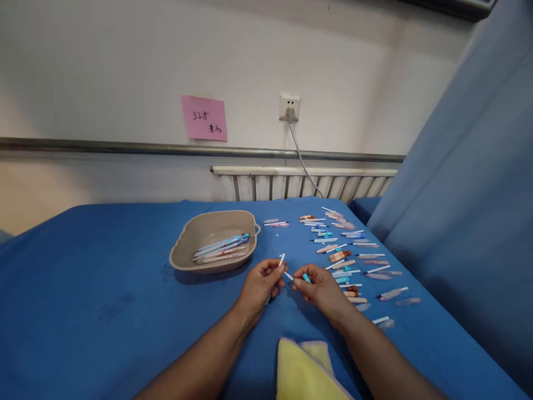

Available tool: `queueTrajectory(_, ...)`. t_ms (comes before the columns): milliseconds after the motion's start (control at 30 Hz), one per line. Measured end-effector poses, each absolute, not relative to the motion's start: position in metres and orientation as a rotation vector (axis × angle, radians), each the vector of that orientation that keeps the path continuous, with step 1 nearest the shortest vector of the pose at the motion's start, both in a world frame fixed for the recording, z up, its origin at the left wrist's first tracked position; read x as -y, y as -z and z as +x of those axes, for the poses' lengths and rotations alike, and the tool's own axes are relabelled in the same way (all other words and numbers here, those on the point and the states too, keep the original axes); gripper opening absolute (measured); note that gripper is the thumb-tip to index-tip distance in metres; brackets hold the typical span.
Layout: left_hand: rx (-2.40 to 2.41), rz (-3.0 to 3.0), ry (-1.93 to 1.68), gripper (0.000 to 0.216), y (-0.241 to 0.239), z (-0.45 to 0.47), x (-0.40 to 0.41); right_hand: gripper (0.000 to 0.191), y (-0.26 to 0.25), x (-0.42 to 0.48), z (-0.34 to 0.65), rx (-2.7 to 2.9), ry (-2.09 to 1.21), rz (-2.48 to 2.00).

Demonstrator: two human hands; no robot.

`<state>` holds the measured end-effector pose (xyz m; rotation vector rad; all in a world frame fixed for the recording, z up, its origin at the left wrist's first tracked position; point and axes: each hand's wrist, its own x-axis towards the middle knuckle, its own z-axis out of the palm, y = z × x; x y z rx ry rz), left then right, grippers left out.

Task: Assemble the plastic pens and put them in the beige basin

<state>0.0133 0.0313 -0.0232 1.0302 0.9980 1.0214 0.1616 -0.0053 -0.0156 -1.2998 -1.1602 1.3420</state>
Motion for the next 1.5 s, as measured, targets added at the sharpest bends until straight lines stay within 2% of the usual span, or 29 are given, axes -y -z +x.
queueTrajectory(133, -1.018, 1.074, -0.984, 0.034, 0.024, 0.016, -0.028, 0.028, 0.013, 0.006, 0.159, 1.129, -1.364, -1.281)
queueTrajectory(333, -1.1, 1.002, -1.116, 0.034, 0.023, 0.012, -0.034, 0.026, 0.01, 0.01, 0.158, 1.154, -1.397, -1.275)
queueTrajectory(533, -1.064, 0.982, -1.09, 0.035, 0.024, 0.012, -0.033, 0.015, 0.034, 0.001, 0.161, 1.334, -1.096, -1.444)
queueTrajectory(667, -1.032, 0.987, -1.058, 0.034, 0.022, 0.015, -0.03, 0.022, 0.032, 0.0, 0.164, 1.372, -0.894, -1.505)
queueTrajectory(867, -0.972, 1.043, -0.988, 0.031, 0.019, 0.018, -0.023, 0.035, 0.016, 0.006, 0.157, 1.09, -1.388, -1.293)
queueTrajectory(1000, -0.955, 1.046, -0.981, 0.031, 0.017, 0.02, -0.02, 0.038, 0.016, 0.008, 0.157, 1.027, -1.53, -1.197)
queueTrajectory(1200, -0.995, 1.084, -1.006, 0.033, 0.015, 0.017, -0.023, 0.04, 0.015, 0.006, 0.166, 1.002, -1.472, -1.195)
queueTrajectory(1500, -1.037, 1.253, -0.943, 0.027, 0.014, 0.017, -0.017, 0.028, -0.001, 0.006, 0.179, 1.178, -1.222, -1.197)
